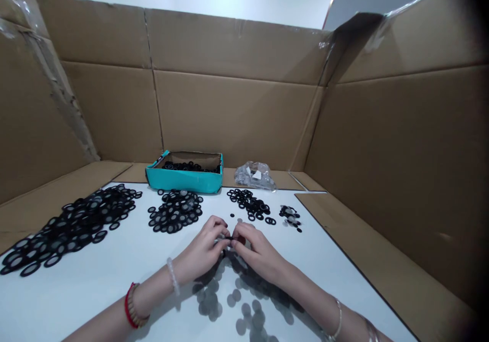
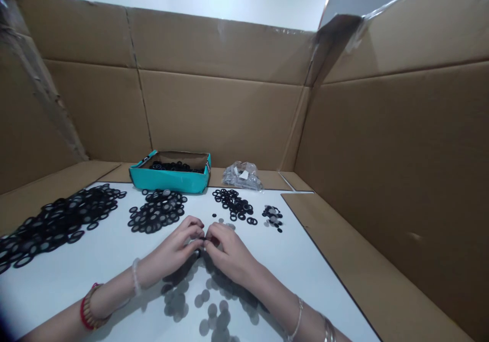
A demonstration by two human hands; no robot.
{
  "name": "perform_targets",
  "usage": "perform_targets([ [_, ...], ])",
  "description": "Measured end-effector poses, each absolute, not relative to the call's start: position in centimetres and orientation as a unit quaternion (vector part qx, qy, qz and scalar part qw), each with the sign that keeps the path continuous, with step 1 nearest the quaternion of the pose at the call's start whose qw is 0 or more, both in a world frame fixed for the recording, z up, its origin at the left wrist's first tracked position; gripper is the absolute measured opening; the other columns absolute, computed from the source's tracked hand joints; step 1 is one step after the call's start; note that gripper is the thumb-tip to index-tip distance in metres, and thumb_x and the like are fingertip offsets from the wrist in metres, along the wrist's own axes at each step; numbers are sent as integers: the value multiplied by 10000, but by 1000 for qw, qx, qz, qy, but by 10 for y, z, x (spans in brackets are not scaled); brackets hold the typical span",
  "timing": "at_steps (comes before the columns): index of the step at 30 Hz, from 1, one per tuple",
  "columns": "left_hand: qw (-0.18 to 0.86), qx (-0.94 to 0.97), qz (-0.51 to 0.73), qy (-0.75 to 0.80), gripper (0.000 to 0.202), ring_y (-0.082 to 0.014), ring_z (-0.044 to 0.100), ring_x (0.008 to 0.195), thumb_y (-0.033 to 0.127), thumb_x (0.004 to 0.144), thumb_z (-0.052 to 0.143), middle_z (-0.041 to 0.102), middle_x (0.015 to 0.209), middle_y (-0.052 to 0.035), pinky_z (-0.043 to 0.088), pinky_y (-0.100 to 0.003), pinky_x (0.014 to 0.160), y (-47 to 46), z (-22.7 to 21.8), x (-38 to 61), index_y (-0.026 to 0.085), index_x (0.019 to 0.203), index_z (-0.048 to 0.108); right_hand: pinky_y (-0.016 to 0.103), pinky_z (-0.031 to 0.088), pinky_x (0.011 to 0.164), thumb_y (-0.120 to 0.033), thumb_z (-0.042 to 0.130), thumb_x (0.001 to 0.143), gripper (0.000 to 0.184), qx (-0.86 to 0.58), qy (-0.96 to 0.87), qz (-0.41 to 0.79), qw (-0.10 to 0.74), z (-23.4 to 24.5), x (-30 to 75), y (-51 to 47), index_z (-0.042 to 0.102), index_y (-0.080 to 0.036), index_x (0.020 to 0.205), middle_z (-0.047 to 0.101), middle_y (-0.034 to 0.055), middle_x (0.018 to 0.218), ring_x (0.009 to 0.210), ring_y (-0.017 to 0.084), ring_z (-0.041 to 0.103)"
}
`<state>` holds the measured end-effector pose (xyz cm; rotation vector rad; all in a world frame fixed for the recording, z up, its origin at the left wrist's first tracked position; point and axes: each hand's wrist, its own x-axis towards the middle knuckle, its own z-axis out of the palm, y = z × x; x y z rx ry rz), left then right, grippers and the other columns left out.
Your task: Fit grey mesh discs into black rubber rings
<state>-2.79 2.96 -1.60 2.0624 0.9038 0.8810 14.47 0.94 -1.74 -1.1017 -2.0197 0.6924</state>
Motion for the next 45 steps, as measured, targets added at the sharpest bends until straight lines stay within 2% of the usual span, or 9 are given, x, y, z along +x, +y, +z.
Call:
perform_targets([
  [6, 347, 767, 385, 379, 127, -188, 487, 942, 218, 840, 436, 467, 977, -49, 408, -303, 854, 26, -17, -22, 197, 798, 554, 251, 335, 645, -146, 415, 855, 168, -438, -774, 244, 388, -17, 143, 5, 401, -190, 694, 456, -10, 729, 708, 147, 429],
  [12, 451, 699, 386, 398, 159, -200, 526, 884, 280, 809, 486, 508, 887, -49, 430, -296, 792, 31, -20, -18, 168, 740, 573, 259, 355, 682, -234, 420, 906, 105, -429, -796, 249, 347, -17, 145, 8, 460, -197, 816, 494, 8, 808, 755, 156, 454],
  [17, 363, 758, 387, 379, 136, -188, 493, 920, 221, 846, 425, 474, 942, -49, 395, -294, 839, 29, -19, -21, 184, 801, 547, 269, 346, 688, -237, 406, 912, 217, -408, -805, 221, 369, -18, 145, 11, 431, -191, 701, 476, 7, 731, 736, 161, 459],
  [22, 316, 783, 385, 372, 136, -189, 473, 946, 177, 854, 402, 452, 952, -50, 375, -297, 860, 24, -14, -23, 193, 823, 534, 266, 336, 686, -213, 424, 897, 212, -408, -793, 199, 405, -17, 145, 9, 424, -188, 687, 462, -2, 714, 716, 152, 460],
  [32, 460, 676, 399, 414, 151, -221, 524, 938, 280, 804, 499, 514, 937, -69, 440, -324, 812, 33, -21, -20, 157, 821, 586, 251, 361, 652, -251, 462, 896, 187, -424, -781, 243, 389, -23, 143, 13, 477, -181, 723, 485, -2, 725, 689, 142, 466],
  [35, 395, 738, 388, 386, 131, -221, 480, 1045, 240, 807, 506, 488, 1045, -70, 399, -342, 907, 33, -17, -25, 202, 900, 590, 256, 355, 660, -239, 460, 897, 204, -420, -789, 240, 378, -22, 144, 14, 475, -183, 702, 495, 0, 716, 712, 151, 470],
  [37, 334, 784, 365, 375, 110, -218, 450, 1081, 202, 809, 502, 474, 1059, -62, 359, -351, 957, 32, -15, -29, 220, 869, 593, 259, 348, 669, -222, 464, 894, 197, -415, -798, 238, 365, -20, 145, 13, 464, -185, 700, 497, -3, 721, 733, 154, 469],
  [41, 265, 824, 340, 368, 127, -216, 440, 1067, 160, 832, 445, 455, 1038, -65, 361, -362, 945, 29, -11, -31, 208, 827, 563, 256, 330, 681, -172, 469, 879, 200, -424, -799, 239, 353, -15, 145, 9, 422, -184, 684, 479, -18, 730, 735, 141, 454],
  [45, 254, 815, 350, 385, 134, -225, 434, 1063, 174, 839, 442, 447, 1029, -68, 340, -380, 950, 27, -10, -28, 201, 827, 572, 257, 321, 684, -155, 463, 870, 218, -436, -790, 229, 365, -14, 144, 6, 391, -182, 666, 456, -28, 704, 711, 135, 436],
])
